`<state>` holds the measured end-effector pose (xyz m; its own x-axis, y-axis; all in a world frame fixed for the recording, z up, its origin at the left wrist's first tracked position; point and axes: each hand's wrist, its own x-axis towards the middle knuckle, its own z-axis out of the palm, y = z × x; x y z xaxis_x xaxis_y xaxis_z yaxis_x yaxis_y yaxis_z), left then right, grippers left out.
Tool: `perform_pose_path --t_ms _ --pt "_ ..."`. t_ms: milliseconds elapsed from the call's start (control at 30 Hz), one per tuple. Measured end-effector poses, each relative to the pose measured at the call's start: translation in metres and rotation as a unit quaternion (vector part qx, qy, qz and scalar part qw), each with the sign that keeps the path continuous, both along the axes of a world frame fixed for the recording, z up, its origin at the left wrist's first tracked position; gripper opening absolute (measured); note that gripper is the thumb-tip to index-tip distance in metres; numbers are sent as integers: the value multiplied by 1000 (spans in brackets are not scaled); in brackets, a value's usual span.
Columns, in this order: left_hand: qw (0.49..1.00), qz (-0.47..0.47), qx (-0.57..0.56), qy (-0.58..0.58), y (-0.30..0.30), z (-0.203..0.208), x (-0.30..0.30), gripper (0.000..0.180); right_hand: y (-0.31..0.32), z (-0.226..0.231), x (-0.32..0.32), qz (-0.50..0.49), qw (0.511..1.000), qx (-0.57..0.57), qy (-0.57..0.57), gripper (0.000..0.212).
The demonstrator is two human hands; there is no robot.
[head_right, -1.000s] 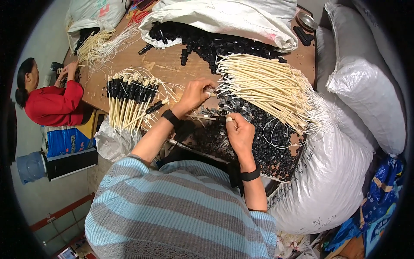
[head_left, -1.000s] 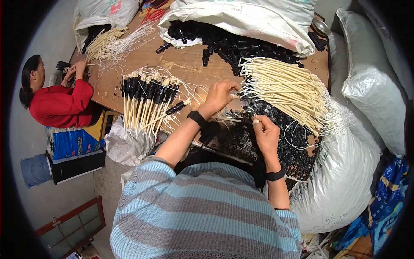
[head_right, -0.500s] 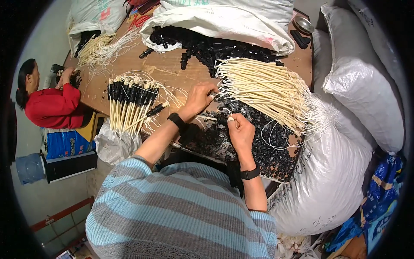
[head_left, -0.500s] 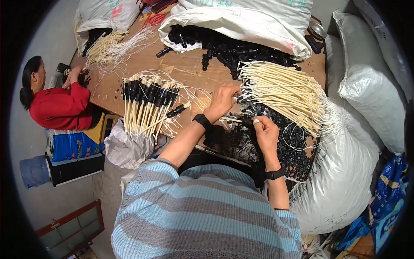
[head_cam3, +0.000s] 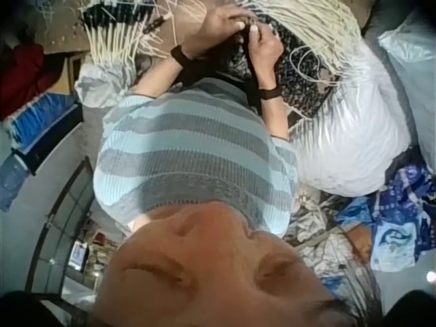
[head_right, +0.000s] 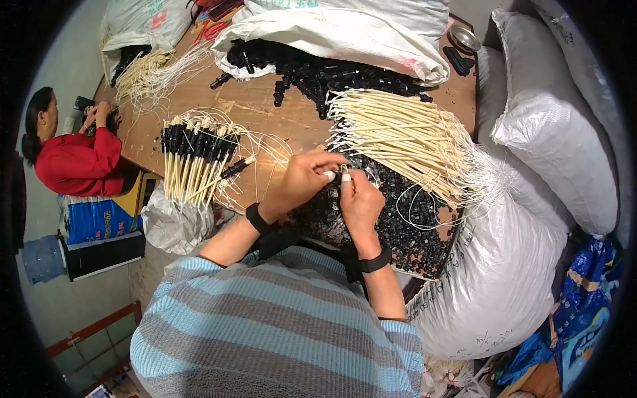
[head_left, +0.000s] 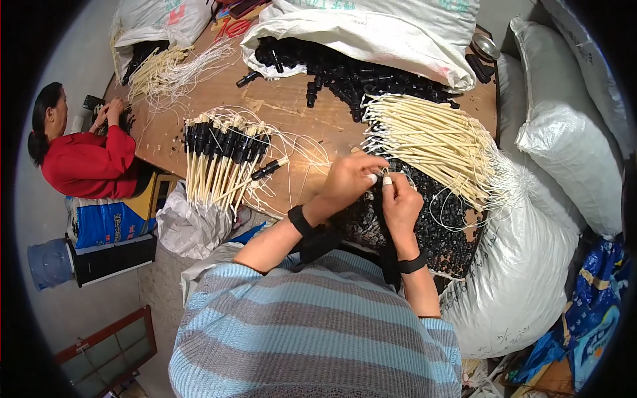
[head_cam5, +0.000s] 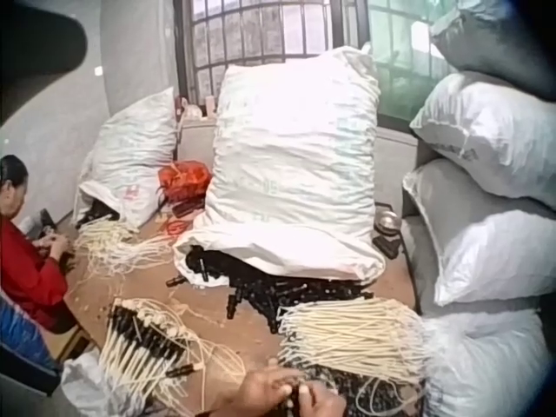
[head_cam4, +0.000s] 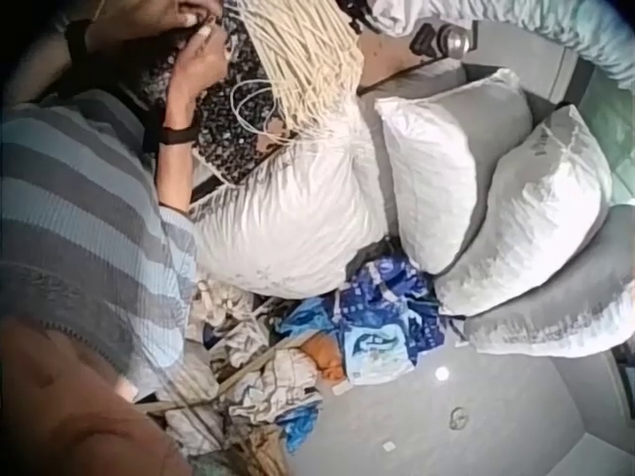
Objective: Assembling small components by inserting thin rods into plastic bases.
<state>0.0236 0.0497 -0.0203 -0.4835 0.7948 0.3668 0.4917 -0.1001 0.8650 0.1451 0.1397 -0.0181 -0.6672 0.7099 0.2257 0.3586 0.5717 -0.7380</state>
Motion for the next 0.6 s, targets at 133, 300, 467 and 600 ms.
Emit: perform_pose_path --t_ms 133,300,467,600 --pt "958 38 -114 -260 -4 -11 -4 29 -2 -3 -1 52 983 175 12 8" --pt "958 19 -78 -276 -5 -13 -7 26 -1 -5 -2 68 976 208 2 11" --pt "953 37 -134 -268 -5 7 -5 20 2 -7 -1 77 974 213 -31 12" --pt "962 35 -119 -243 -6 3 -8 15 -1 -7 -3 82 981 174 4 16"
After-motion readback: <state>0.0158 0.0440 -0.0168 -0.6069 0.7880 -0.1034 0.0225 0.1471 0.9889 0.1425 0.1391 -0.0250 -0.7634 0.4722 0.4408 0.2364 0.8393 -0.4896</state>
